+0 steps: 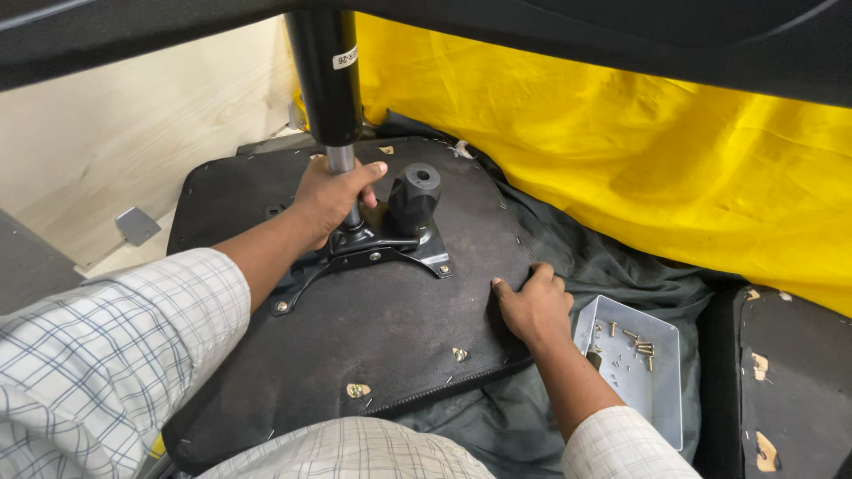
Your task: The person uses a screwdriver to fasten screws into the underside of a black upholstered chair seat, securing a metal mounting bracket. They repeatedly pick screws from a small plastic container and tighten them into pre-drilled holes.
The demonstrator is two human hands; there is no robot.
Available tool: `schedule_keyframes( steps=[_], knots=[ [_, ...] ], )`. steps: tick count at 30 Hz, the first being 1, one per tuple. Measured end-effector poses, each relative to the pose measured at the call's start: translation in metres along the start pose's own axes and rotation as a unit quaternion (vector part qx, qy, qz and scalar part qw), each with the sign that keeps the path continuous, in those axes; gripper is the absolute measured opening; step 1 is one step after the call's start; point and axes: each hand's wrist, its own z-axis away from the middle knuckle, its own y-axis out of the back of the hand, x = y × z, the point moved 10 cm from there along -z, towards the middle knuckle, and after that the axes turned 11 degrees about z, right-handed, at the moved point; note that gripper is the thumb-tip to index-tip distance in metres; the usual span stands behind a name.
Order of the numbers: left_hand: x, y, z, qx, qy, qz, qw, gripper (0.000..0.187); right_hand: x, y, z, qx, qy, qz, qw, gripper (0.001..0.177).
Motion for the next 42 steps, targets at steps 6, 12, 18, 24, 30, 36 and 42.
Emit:
schedule_keyframes(
  steps=[6, 12, 18, 24, 30, 36, 42],
  knots=[
    [-0.005, -0.003, -0.017, 0.02, -0.004, 0.056, 0.998, 0.027, 0.011, -0.011, -0.01, -0.025, -0.019, -0.136, 0.99, 0.09],
    [-0.003, -0.002, -0.014, 0.031, 0.037, 0.053, 0.997, 0.024, 0.028, -0.019, 0.009, -0.113, -0.083, -0.27, 0.953, 0.073],
    [0.011, -0.018, -0.024, -0.017, 0.047, 0.064, 0.997, 0.024, 0.045, -0.02, 0.049, -0.169, -0.167, -0.333, 0.913, 0.077],
    [0.028, -0.047, -0.032, -0.148, 0.035, 0.058, 0.987, 0.026, 0.049, -0.029, 0.104, -0.118, -0.248, -0.329, 0.904, 0.086],
    [0.021, -0.074, -0.029, -0.251, 0.061, 0.043, 0.965, 0.028, 0.045, -0.048, 0.163, -0.079, -0.342, -0.377, 0.857, 0.085],
    [0.008, -0.094, -0.029, -0.307, 0.096, 0.033, 0.946, 0.028, 0.035, -0.043, 0.191, -0.041, -0.356, -0.427, 0.83, 0.074],
    [-0.005, -0.099, -0.038, -0.309, 0.114, 0.04, 0.943, 0.02, 0.036, -0.046, 0.19, -0.024, -0.379, -0.41, 0.83, 0.077]
  ],
)
